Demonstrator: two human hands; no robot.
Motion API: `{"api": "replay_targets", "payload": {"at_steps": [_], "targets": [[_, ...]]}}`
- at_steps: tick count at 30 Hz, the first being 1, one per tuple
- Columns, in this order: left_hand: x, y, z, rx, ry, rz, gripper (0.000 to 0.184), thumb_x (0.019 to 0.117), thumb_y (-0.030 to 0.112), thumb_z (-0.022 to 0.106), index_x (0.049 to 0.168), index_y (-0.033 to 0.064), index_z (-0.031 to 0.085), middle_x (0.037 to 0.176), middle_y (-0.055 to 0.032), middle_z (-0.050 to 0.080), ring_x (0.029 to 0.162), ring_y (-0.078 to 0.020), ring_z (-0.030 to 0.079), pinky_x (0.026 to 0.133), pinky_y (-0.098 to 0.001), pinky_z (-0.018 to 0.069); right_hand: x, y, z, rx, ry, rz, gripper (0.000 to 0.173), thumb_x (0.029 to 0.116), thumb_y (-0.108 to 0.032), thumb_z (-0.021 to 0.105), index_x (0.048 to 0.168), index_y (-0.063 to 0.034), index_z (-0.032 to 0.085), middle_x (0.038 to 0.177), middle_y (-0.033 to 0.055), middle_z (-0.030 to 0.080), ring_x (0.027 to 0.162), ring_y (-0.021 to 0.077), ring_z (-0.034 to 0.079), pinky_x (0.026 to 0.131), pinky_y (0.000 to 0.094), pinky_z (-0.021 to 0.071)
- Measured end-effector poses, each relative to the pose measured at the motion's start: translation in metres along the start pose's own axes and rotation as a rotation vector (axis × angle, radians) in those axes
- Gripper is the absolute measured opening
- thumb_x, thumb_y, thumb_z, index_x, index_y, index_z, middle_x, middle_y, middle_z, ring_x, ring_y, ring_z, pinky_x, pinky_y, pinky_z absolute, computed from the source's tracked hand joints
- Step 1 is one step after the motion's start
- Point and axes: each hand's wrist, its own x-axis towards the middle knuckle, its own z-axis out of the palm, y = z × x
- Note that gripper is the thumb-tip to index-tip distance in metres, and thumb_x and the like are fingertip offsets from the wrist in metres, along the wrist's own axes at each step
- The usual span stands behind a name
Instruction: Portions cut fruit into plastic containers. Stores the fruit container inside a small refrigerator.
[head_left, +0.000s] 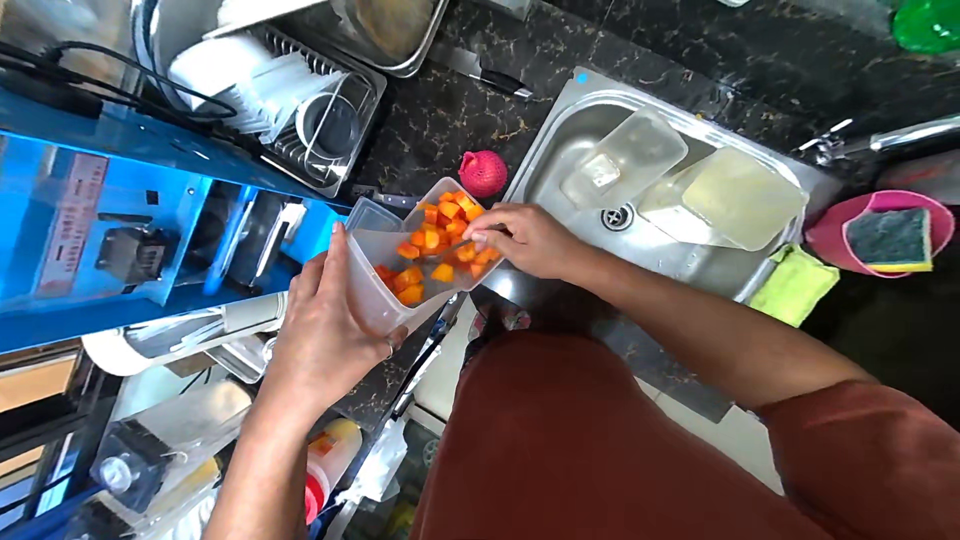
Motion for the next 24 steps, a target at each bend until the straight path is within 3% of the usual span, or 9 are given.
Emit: {"api": "replay_targets", "payload": {"at_steps": [5,9,11,14,17,19,21,23,24], "targets": [[-0.007,-0.012,0.001,-0.028,-0.005,-0.026,0.141,0.0502,0.047,0.093,0.165,0.0349,0.012,0.153,-0.0145,0.041,0.133,-0.0427,0.047,0.096,-0.0676,0.0483,-0.004,0.000,-0.025,0.015,0.030,0.096,0.025,0.1068,-0.020,0.053,0.114,-0.0065,0.073,0.101,0.0035,0.074,0.093,0.0093,0.070,0.089,0.0325,0.0594],[-0.014,-0.022,0.002,-0.090,0.007,-0.029,0.141,0.0497,0.044,0.093,0.165,0.0351,0.012,0.153,-0.0149,0.041,0.132,-0.0409,0.049,0.093,-0.0675,0.0501,-0.013,-0.012,-0.047,-0.031,0.148,0.129,0.028,0.1076,-0.023,0.049,0.114,-0.0078,0.072,0.093,0.0008,0.074,0.083,0.0075,0.070,0.079,0.0313,0.0604],[-0.016,-0.026,0.004,-0.109,0.021,-0.022,0.141,0.0498,0.045,0.093,0.165,0.0356,0.012,0.153,-0.0144,0.041,0.132,-0.0400,0.049,0.093,-0.0664,0.0507,-0.016,-0.016,-0.049,-0.176,0.214,0.111,0.028,0.1072,-0.023,0.049,0.113,-0.0081,0.072,0.095,0.0024,0.072,0.086,0.0103,0.068,0.082,0.0338,0.0596],[-0.016,-0.029,0.009,-0.116,0.028,-0.018,0.144,0.0488,0.042,0.096,0.164,0.0374,0.011,0.153,-0.0138,0.040,0.132,-0.0403,0.049,0.094,-0.0672,0.0506,-0.020,-0.010,-0.024,-0.284,0.145,0.092,0.029,0.1072,-0.023,0.050,0.114,-0.0088,0.074,0.102,0.0065,0.073,0.097,0.0180,0.069,0.092,0.0410,0.0572],[-0.017,-0.029,0.011,-0.120,0.081,0.008,0.144,0.0487,0.042,0.096,0.165,0.0347,0.011,0.155,-0.0154,0.039,0.135,-0.0421,0.046,0.097,-0.0667,0.0489,-0.019,-0.019,-0.015,-0.217,0.169,0.038,0.029,0.1074,-0.025,0.050,0.114,-0.0096,0.074,0.102,0.0028,0.073,0.098,0.0117,0.068,0.092,0.0338,0.0575],[-0.019,-0.027,0.011,-0.106,0.105,0.012,0.143,0.0493,0.044,0.095,0.165,0.0335,0.012,0.155,-0.0146,0.039,0.136,-0.0413,0.045,0.099,-0.0658,0.0484,-0.016,-0.043,-0.014,-0.066,0.182,0.056,0.027,0.1069,-0.022,0.051,0.112,-0.0073,0.072,0.097,0.0012,0.074,0.089,0.0082,0.070,0.083,0.0309,0.0605],[-0.019,-0.020,0.011,-0.086,0.111,0.025,0.142,0.0497,0.044,0.095,0.165,0.0333,0.013,0.156,-0.0134,0.038,0.138,-0.0399,0.044,0.100,-0.0649,0.0480,-0.014,-0.060,0.002,0.090,0.072,0.120,0.024,0.1064,-0.019,0.051,0.111,-0.0059,0.071,0.092,0.0025,0.074,0.078,0.0094,0.071,0.072,0.0325,0.0626],[-0.018,-0.012,0.011,-0.076,0.130,0.058,0.143,0.0501,0.043,0.095,0.165,0.0317,0.012,0.156,-0.0145,0.038,0.136,-0.0406,0.046,0.097,-0.0641,0.0494,-0.007,-0.055,0.026,0.087,-0.094,0.153,0.024,0.1061,-0.019,0.053,0.111,-0.0077,0.073,0.095,0.0038,0.074,0.085,0.0130,0.072,0.080,0.0364,0.0628],[-0.017,-0.009,0.012,-0.074,0.141,0.074,0.142,0.0509,0.044,0.095,0.165,0.0307,0.012,0.155,-0.0154,0.038,0.135,-0.0405,0.046,0.097,-0.0633,0.0501,-0.005,-0.046,0.036,0.024,-0.120,0.131,0.024,0.1056,-0.020,0.055,0.111,-0.0100,0.075,0.095,0.0033,0.073,0.091,0.0140,0.068,0.086,0.0369,0.0580]]}}
